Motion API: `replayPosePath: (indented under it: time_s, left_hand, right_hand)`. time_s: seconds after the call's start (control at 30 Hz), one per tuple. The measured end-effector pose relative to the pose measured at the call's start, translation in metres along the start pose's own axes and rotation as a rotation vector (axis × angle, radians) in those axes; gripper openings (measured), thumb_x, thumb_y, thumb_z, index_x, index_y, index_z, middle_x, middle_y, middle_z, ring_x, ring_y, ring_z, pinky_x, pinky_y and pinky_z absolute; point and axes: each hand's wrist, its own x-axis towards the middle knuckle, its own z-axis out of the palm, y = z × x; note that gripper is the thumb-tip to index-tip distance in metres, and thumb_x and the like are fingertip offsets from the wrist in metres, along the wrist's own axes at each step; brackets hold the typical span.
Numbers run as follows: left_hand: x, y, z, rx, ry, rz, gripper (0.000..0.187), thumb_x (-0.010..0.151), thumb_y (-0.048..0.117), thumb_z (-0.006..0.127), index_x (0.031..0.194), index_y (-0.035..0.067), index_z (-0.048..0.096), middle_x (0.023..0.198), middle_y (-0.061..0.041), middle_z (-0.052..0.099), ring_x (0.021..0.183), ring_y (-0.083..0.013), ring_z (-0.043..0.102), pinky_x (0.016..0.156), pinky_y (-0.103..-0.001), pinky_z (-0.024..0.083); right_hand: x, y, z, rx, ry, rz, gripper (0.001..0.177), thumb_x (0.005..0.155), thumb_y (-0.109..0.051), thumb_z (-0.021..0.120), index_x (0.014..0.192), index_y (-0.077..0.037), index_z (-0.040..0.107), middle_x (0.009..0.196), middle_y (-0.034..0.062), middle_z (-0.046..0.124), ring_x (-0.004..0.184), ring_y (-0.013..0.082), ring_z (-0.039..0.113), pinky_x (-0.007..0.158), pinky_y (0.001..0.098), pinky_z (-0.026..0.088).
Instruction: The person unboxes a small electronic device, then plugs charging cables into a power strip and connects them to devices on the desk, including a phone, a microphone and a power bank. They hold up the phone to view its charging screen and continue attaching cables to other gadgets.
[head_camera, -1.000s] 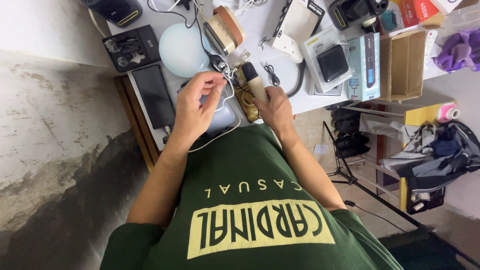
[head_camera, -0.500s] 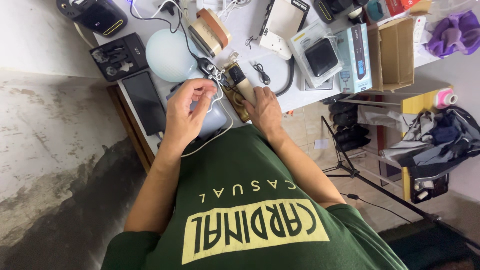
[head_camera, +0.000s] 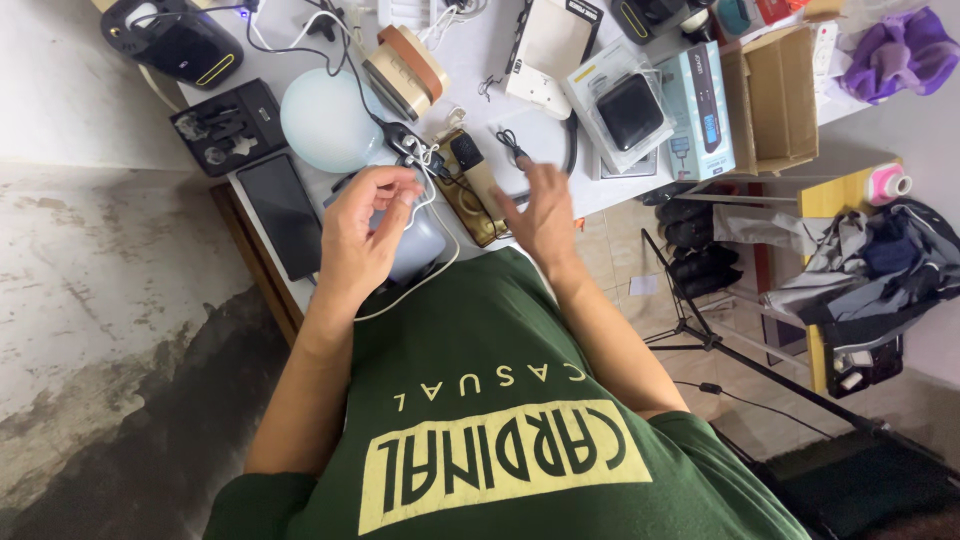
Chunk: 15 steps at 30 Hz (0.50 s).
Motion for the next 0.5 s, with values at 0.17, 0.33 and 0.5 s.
replayPosePath:
  time_s: [0.17,0.33,0.5]
  left_hand:
    - [-0.001,-0.003,0.000,-0.026,-0.007,0.006,0.015,0.105,0.004,0.066,0.119,-0.002,0.065,0.106,-0.010,0.074,0.098,-0.0142,0.071,0.085,-0.027,0.057]
    - [-0.002,-0.004,0.002,-0.047,-0.005,-0.024,0.015,0.104,0.004,0.066,0.118,-0.002,0.065,0.105,-0.010,0.074,0.095,-0.0140,0.071,0.084,-0.027,0.057]
    - [-0.004,-0.002,0.002,0.010,0.010,0.034,0.014,0.104,0.003,0.067,0.116,-0.002,0.065,0.104,-0.010,0.074,0.093,-0.0148,0.071,0.086,-0.028,0.057]
  right_hand:
    - [0.028,0.038,-0.043,-0.066,0.238,0.062,0.049,0.087,-0.016,0.089,0.122,0.000,0.060,0.112,0.0165,0.060,0.104,0.0336,0.058,0.094,0.0447,0.049]
    - [0.048,0.079,-0.080,-0.196,0.268,0.124,0.055,0.084,-0.018,0.090,0.127,0.000,0.059,0.121,0.0171,0.059,0.111,0.0376,0.055,0.097,0.0490,0.043]
    - [0.054,0.099,-0.097,-0.222,0.123,0.041,0.052,0.089,-0.012,0.083,0.137,-0.008,0.063,0.126,0.0171,0.058,0.113,0.0397,0.053,0.100,0.0500,0.043]
